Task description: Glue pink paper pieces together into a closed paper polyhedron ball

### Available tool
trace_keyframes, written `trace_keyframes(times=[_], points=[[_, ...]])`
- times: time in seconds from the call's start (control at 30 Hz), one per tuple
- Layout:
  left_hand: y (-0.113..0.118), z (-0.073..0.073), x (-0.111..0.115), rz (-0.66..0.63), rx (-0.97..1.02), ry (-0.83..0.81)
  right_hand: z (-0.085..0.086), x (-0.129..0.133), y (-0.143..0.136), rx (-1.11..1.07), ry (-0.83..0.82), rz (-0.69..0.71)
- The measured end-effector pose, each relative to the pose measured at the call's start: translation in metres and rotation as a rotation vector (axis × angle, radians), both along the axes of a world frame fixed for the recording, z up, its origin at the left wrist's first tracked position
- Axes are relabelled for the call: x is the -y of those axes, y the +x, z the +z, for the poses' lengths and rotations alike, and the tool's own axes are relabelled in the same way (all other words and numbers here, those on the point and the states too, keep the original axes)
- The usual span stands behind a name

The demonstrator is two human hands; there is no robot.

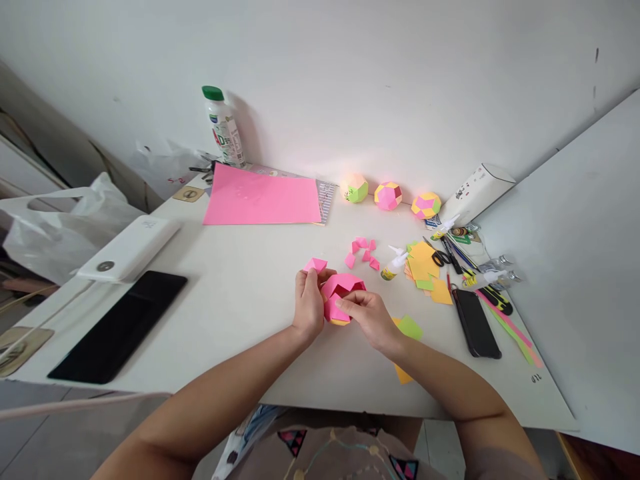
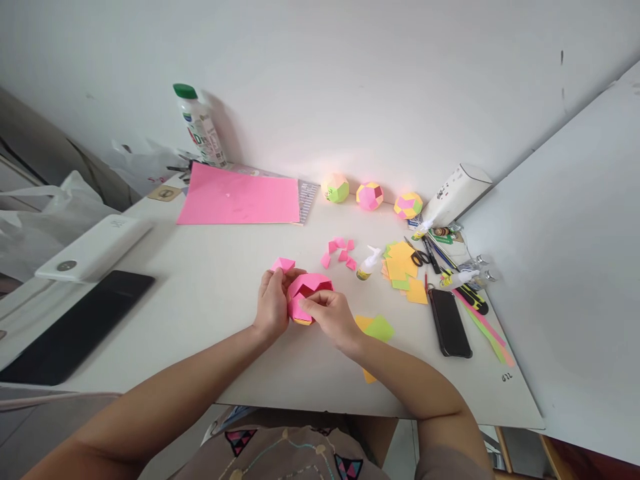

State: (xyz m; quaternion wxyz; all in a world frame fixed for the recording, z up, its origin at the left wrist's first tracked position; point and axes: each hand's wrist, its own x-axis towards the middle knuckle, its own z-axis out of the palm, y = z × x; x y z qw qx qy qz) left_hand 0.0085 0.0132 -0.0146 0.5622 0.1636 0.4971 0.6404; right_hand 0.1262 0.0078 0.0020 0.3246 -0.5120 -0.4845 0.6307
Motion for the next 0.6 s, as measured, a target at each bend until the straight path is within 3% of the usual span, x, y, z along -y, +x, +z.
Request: trace_keyframes(times=[0.6], points=[[0.001, -0.006, 0.001, 0.03, 0.046, -0.035, -0.006, 0.016, -0.008, 0.094, 0.098, -0.029]])
